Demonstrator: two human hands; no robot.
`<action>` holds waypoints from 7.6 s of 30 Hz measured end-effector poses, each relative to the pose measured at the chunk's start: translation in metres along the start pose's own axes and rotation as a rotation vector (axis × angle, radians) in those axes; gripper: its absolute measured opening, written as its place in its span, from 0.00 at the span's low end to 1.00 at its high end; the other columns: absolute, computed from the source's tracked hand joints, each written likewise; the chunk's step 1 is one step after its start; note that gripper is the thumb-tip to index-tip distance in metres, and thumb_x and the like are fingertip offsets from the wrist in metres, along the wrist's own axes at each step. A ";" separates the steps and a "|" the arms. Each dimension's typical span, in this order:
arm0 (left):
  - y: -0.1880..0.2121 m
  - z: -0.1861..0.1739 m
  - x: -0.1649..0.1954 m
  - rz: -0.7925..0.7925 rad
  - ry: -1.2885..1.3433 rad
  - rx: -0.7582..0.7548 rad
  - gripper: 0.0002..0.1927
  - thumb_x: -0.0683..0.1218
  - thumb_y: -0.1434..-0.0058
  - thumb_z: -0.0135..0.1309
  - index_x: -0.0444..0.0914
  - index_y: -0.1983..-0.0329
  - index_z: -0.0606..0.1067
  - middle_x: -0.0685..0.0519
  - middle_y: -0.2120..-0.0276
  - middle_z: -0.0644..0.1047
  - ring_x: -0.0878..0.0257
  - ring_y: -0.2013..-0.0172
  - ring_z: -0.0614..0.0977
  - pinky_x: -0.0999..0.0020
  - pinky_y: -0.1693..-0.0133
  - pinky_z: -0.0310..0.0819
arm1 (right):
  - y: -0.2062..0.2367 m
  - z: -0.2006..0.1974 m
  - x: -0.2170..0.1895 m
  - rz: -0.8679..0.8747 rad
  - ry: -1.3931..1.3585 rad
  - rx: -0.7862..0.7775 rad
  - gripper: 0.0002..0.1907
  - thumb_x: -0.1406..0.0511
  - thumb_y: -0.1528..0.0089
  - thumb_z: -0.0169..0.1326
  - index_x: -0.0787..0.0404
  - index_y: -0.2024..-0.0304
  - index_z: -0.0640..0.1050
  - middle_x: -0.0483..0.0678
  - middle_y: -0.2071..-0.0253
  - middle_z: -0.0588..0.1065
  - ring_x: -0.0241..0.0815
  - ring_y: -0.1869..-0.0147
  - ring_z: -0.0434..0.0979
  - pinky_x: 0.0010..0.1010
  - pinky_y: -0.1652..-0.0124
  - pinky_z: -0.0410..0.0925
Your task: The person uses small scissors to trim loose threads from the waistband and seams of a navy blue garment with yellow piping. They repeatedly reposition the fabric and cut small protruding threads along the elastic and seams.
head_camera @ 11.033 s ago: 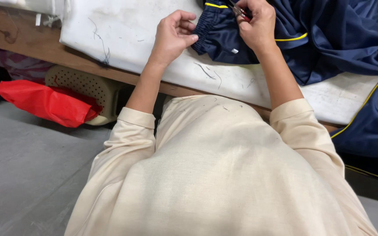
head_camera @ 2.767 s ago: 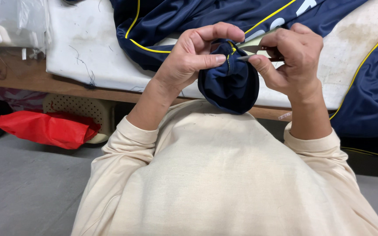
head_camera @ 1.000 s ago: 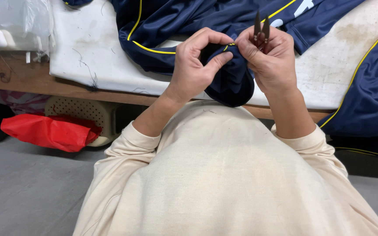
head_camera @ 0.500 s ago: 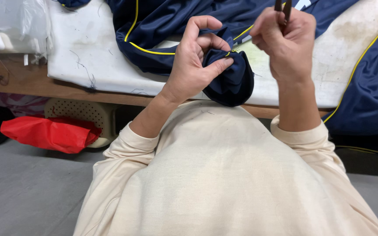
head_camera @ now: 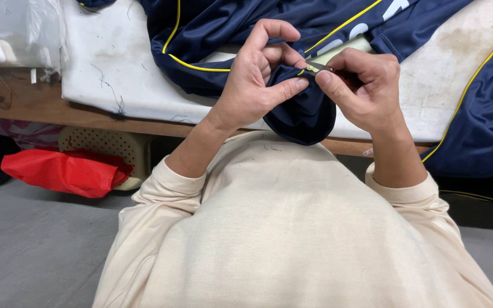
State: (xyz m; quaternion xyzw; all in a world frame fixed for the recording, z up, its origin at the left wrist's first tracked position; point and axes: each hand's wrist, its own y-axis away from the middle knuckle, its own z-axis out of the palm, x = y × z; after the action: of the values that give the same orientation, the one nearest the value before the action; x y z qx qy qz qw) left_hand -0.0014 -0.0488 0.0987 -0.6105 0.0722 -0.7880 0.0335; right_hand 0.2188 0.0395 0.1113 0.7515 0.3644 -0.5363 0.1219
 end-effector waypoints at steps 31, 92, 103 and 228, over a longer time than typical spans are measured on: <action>-0.010 0.001 0.004 0.009 -0.019 0.047 0.26 0.32 0.33 0.65 0.38 0.39 0.65 0.53 0.60 0.78 0.70 0.53 0.81 0.77 0.45 0.76 | -0.001 0.001 0.005 -0.095 0.012 0.169 0.11 0.67 0.27 0.62 0.70 0.60 0.78 0.44 0.72 0.72 0.29 0.73 0.64 0.21 0.71 0.56; 0.004 -0.013 -0.019 -0.062 0.955 0.105 0.21 0.51 0.17 0.29 0.36 0.30 0.60 0.40 0.37 0.70 0.44 0.36 0.74 0.37 0.31 0.67 | -0.011 0.015 -0.010 -0.112 -0.106 0.377 0.05 0.76 0.29 0.62 0.70 0.53 0.79 0.47 0.51 0.74 0.24 0.72 0.63 0.17 0.73 0.57; 0.004 -0.028 -0.015 -0.121 1.061 0.215 0.23 0.51 0.18 0.26 0.34 0.28 0.56 0.36 0.31 0.65 0.39 0.32 0.70 0.34 0.28 0.61 | -0.017 -0.007 -0.013 -0.052 -1.002 0.219 0.06 0.70 0.35 0.53 0.56 0.66 0.72 0.39 0.72 0.71 0.25 0.79 0.58 0.20 0.77 0.57; -0.013 0.007 0.007 0.064 0.009 0.150 0.38 0.26 0.34 0.56 0.29 0.24 0.54 0.45 0.35 0.66 0.65 0.42 0.79 0.74 0.37 0.77 | 0.016 0.008 0.028 0.377 -0.443 0.326 0.08 0.72 0.30 0.57 0.66 0.48 0.78 0.37 0.72 0.72 0.24 0.75 0.68 0.18 0.74 0.62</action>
State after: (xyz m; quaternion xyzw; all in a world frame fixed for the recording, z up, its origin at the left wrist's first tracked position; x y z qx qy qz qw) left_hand 0.0041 -0.0369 0.1088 -0.5999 0.0324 -0.7926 0.1038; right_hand 0.2286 0.0349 0.0792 0.6804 0.0927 -0.7060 0.1734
